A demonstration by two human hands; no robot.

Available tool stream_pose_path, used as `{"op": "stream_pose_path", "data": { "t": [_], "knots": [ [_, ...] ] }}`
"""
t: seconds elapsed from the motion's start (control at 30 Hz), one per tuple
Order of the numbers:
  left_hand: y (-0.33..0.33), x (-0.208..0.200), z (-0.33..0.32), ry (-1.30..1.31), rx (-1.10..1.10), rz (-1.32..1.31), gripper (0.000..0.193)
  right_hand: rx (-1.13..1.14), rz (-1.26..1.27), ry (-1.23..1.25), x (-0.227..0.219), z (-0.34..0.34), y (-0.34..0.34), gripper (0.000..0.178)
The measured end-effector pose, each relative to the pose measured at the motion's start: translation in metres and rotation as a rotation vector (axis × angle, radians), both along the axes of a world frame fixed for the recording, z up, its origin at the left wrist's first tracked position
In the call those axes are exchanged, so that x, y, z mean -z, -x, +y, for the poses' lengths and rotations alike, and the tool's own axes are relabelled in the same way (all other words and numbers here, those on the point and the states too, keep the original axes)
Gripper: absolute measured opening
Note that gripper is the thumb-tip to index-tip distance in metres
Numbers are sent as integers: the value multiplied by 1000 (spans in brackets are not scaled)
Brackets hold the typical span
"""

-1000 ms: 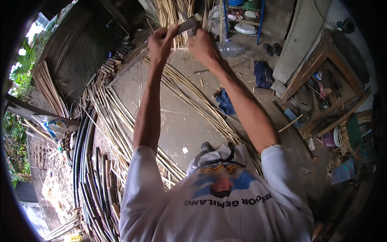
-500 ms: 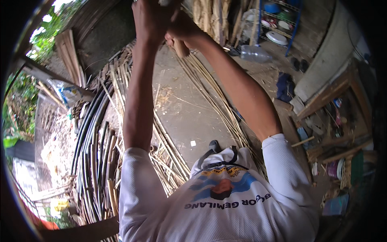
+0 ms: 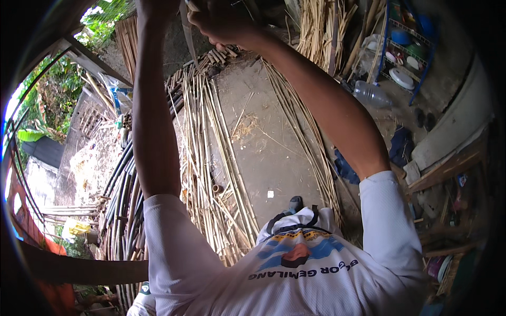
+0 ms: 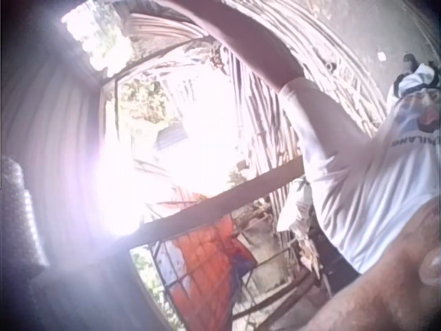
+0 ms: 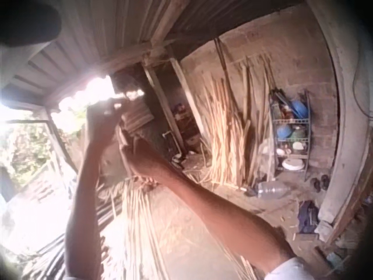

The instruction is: The person repeatedly splits long bamboo poles into thin strips using a machete. They hold each pole, strike it with the blade, and pull the resulting strips apart, then set them aside. The process is repeated for multiple poles throughout the clip.

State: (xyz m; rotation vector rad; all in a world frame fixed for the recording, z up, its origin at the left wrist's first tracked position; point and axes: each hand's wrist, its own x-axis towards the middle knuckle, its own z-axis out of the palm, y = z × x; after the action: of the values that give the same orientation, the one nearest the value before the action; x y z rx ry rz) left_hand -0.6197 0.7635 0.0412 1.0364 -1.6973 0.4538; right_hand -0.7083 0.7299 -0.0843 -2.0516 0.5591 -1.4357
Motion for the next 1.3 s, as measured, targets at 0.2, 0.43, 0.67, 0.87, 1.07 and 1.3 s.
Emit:
{"op": "stream_pose_path", "data": {
  "t": [0.2, 0.43, 0.67, 0.87, 1.07, 1.3],
  "knots": [
    [-21, 7, -7, 215, -123, 0, 14, 206, 120, 244, 36, -4, -26, 38],
    [-43, 3, 17, 361, -374, -116, 20, 7, 31, 158, 13, 7, -43, 43],
    [-91, 25, 17, 129, -604, -105, 23, -249, 422, 129, 67, -35, -108, 42],
    [-123, 31, 78, 240, -158, 104, 25, -761, 391, -325, 36, -39, -113, 31],
    [-164, 15, 73, 179, -399, -14, 27, -724, 223, -418, 3, -37, -152, 26],
    [-142, -19, 9, 223, -369, 320, 24, -18, 430, 193, -9, -60, -198, 20]
  ]
}}
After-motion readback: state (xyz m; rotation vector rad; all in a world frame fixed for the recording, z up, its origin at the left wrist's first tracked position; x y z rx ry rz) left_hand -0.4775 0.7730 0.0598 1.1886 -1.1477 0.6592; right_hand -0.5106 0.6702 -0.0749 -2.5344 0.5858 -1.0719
